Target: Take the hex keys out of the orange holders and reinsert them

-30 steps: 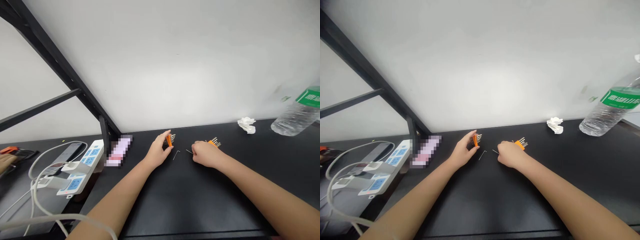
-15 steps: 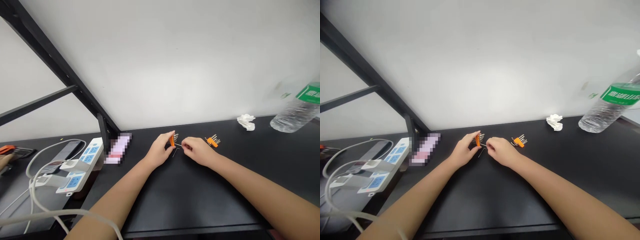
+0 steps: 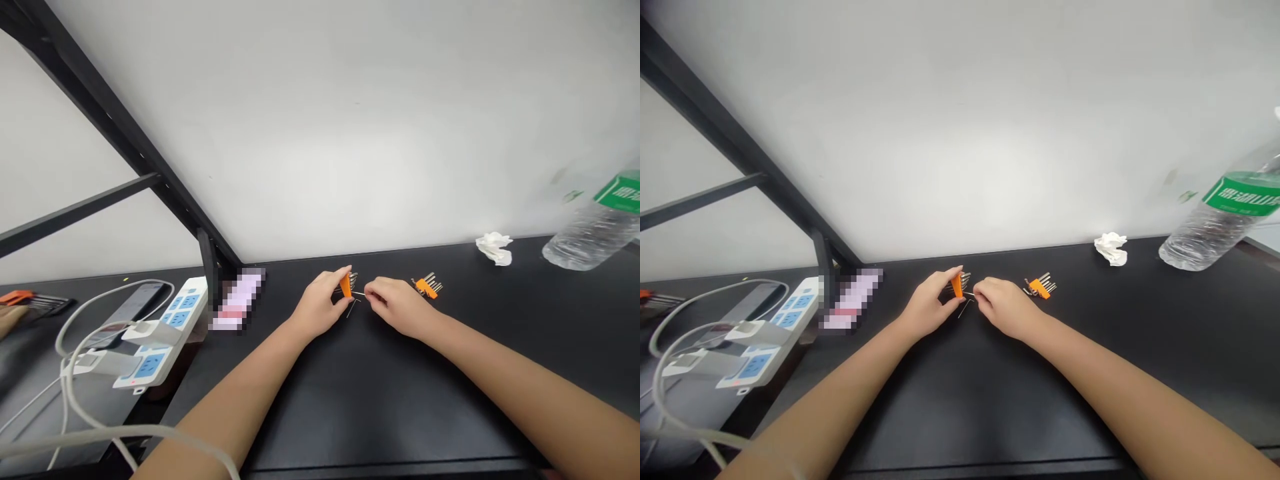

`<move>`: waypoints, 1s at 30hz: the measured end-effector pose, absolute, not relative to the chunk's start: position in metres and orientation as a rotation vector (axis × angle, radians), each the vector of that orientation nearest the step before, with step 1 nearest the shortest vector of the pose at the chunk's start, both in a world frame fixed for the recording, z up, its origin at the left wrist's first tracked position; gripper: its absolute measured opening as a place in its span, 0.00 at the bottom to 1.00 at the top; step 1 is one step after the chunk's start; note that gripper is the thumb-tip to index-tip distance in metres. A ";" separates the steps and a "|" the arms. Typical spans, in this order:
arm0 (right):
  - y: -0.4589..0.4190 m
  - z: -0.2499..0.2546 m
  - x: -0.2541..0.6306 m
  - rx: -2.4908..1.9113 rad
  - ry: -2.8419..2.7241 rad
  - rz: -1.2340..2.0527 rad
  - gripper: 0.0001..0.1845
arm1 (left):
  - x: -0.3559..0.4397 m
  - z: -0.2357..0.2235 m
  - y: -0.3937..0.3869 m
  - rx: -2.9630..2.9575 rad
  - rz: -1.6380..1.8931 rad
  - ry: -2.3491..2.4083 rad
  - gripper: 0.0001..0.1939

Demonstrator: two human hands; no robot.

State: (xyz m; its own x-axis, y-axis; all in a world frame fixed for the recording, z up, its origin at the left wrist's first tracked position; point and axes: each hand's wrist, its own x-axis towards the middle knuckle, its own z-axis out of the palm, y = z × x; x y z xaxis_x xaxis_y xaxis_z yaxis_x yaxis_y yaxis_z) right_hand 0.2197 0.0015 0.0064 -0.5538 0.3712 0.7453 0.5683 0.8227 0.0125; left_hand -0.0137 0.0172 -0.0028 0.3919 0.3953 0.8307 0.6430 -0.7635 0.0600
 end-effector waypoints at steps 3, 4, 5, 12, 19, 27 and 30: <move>0.001 0.005 0.220 -0.675 -2.227 -0.363 0.09 | -0.015 -0.003 0.017 -2.370 -1.286 -0.931 0.33; 0.001 0.004 0.220 -0.671 -2.240 -0.378 0.09 | -0.016 -0.003 0.017 -2.368 -1.280 -0.941 0.33; 0.001 0.004 0.221 -0.670 -2.256 -0.395 0.10 | -0.016 -0.003 0.017 -2.368 -1.277 -0.950 0.33; 0.000 0.006 0.225 -0.591 -2.296 -0.409 0.08 | -0.018 0.000 0.016 -2.400 -1.218 -0.880 0.34; 0.001 0.003 0.222 -0.568 -2.378 -0.611 0.12 | -0.015 -0.003 0.010 -2.459 -1.147 -0.836 0.37; -0.003 0.007 0.221 -0.664 -2.275 -0.416 0.05 | -0.013 -0.007 0.013 -2.403 -1.277 -0.799 0.32; 0.001 0.004 0.222 -0.658 -2.259 -0.470 0.06 | -0.014 -0.006 0.015 -2.390 -1.305 -0.817 0.32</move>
